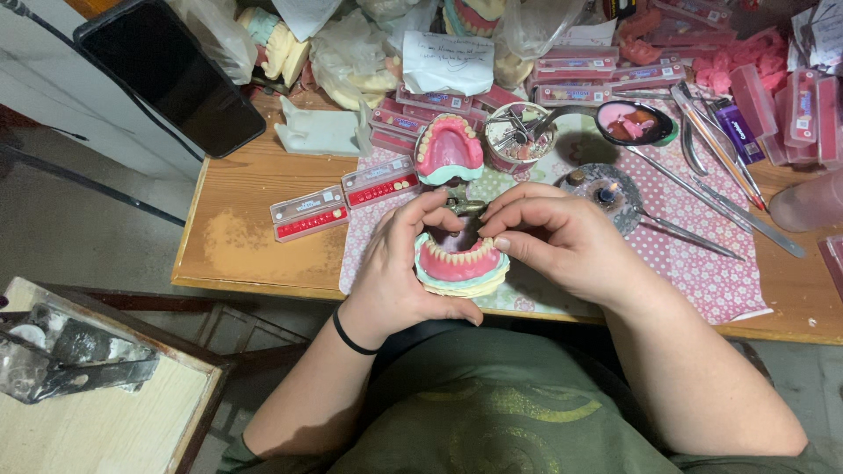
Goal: The person uses a brush to apply a pink substance to the gum area of a dental cast held in an articulator. They then pick up individual artificial teeth from a tray and place them into the cast, pressing them into position with their fingers.
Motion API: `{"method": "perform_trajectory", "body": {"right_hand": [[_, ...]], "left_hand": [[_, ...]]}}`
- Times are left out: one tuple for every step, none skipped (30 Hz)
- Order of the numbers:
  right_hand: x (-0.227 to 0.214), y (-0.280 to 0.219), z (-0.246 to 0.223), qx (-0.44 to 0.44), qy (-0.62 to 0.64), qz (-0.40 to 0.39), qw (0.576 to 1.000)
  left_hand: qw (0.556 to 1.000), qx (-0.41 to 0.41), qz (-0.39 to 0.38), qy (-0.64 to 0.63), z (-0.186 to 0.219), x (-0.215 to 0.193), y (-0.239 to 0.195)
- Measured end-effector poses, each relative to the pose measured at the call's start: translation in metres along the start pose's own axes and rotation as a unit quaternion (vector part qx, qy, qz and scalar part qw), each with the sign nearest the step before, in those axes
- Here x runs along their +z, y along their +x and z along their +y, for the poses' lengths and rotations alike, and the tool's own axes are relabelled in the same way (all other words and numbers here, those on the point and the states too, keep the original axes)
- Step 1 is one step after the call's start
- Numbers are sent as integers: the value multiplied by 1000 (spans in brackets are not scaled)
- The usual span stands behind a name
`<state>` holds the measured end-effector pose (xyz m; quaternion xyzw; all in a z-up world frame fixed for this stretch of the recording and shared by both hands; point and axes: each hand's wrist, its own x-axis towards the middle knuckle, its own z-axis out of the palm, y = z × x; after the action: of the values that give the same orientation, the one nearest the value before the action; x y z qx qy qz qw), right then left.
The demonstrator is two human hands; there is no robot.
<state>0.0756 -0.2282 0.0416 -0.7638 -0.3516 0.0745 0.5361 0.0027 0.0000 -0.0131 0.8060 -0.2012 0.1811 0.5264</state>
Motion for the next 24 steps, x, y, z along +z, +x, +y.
{"method": "perform_trajectory", "body": {"right_hand": [[0, 0, -1, 0, 0, 0, 1000], [0, 0, -3, 2, 0, 2, 1000], [-1, 0, -4, 4, -1, 4, 1000], [-2, -1, -2, 3, -1, 4, 1000], [-5, -3, 0, 6, -16, 19, 1000], [-7, -6, 2, 9, -32, 34, 999], [-7, -9, 2, 9, -32, 35, 999], [-7, -13, 1, -16, -46, 69, 996], [-7, -16, 1, -41, -61, 102, 992], [-13, -22, 3, -41, -61, 104, 992], [-19, -28, 5, -59, -80, 135, 986], [-25, -34, 8, -77, -100, 167, 978], [-34, -42, 6, -78, -101, 168, 978], [-44, -51, 4, -78, -122, 189, 971], [-53, -59, 2, -79, -143, 211, 964], [-64, -68, 11, -77, -144, 212, 964], [-75, -77, 21, -43, -191, 244, 950], [-87, -86, 30, -10, -238, 277, 931], [-94, -92, 37, -10, -240, 279, 930], [-101, -96, 43, 52, -261, 291, 919], [-108, -101, 50, 112, -280, 302, 904], [-112, -106, 55, 111, -280, 303, 904], [-116, -110, 60, 109, -315, 279, 901], [-120, -113, 65, 106, -349, 255, 895]], "left_hand": [[1000, 0, 0, 0, 1, 0, 0], [1000, -1, -1, -2, 2, 0, 0], [1000, -2, -2, -4, 3, 0, 1], [1000, -2, -2, -3, 2, 0, 0], [1000, 1, -1, 0, 1, 0, 0], [1000, 4, -2, 3, -1, 0, 0], [1000, 5, -3, 3, -2, 0, -1], [1000, 4, -3, -2, -3, 0, -2], [1000, 2, -2, -6, -4, 0, -3], [1000, 3, -4, -6, -3, -1, -1], [999, -12, 9, -47, -3, -2, 0], [995, -27, 22, -89, -3, -3, 1], [995, -26, 22, -89, 5, -10, 8], [997, -51, 27, -46, 14, -18, 15], [997, -77, 32, -3, 22, -25, 23], [997, -76, 31, -5, 26, -29, 34], [993, -90, 32, 64, 30, -32, 44], [985, -102, 32, 133, 34, -35, 56], [986, -100, 31, 131, 33, -33, 68], [967, -152, -9, 206, 33, -32, 79], [938, -202, -50, 278, 34, -31, 91], [938, -201, -49, 279, 26, -26, 94], [918, -206, -59, 333, 19, -22, 97], [895, -211, -68, 387, 11, -19, 101]]}}
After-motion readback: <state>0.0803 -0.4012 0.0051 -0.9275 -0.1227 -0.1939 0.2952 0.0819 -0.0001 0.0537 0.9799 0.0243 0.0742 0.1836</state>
